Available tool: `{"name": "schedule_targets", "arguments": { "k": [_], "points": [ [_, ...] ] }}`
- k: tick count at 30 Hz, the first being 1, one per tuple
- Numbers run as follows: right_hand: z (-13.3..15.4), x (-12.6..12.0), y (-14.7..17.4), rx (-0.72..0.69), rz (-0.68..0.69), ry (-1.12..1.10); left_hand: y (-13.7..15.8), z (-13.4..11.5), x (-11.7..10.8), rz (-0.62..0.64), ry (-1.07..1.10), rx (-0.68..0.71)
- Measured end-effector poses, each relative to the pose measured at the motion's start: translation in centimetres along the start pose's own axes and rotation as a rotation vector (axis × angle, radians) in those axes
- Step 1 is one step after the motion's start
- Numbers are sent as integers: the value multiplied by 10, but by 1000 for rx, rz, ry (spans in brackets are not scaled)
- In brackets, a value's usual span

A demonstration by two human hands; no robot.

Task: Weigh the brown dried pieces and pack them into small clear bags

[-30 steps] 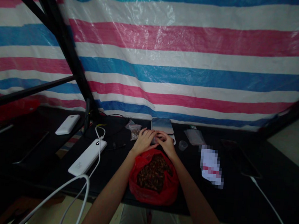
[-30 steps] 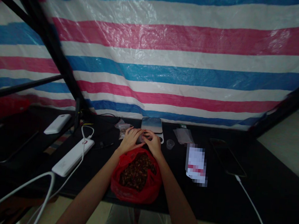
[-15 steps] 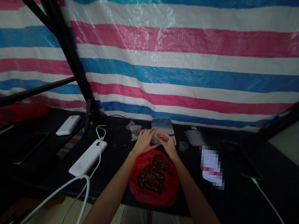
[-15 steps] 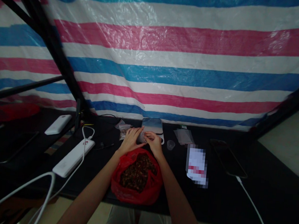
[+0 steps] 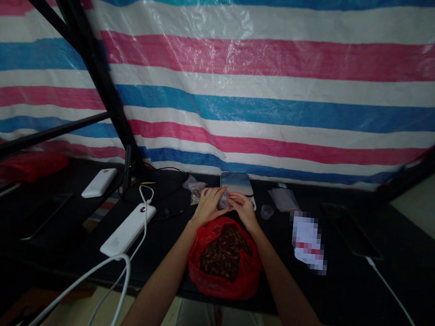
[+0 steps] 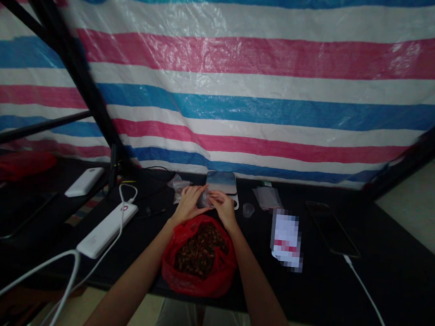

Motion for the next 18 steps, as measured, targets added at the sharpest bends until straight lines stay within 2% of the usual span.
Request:
{"name": "schedule_targets", "arguments": {
  "k": [13, 16, 18],
  "points": [
    [-1, -2, 1, 21, -13, 33, 0, -2, -1, 14, 17, 6],
    [7, -2, 4, -15, -23, 175, 0, -1, -2, 21, 23, 3],
    [17, -4, 7, -57, -77, 337, 0, -1, -2, 19, 28, -3]
  ]
}}
Point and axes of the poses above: each hand's wrist, its own y-axis away from the middle knuckle, its own x-axis out of the palm, z = x × y, the point moved 3 cm from there along -y, towards the middle knuckle, and after that the axes turned 2 degrees about z, right-handed, at the moved point
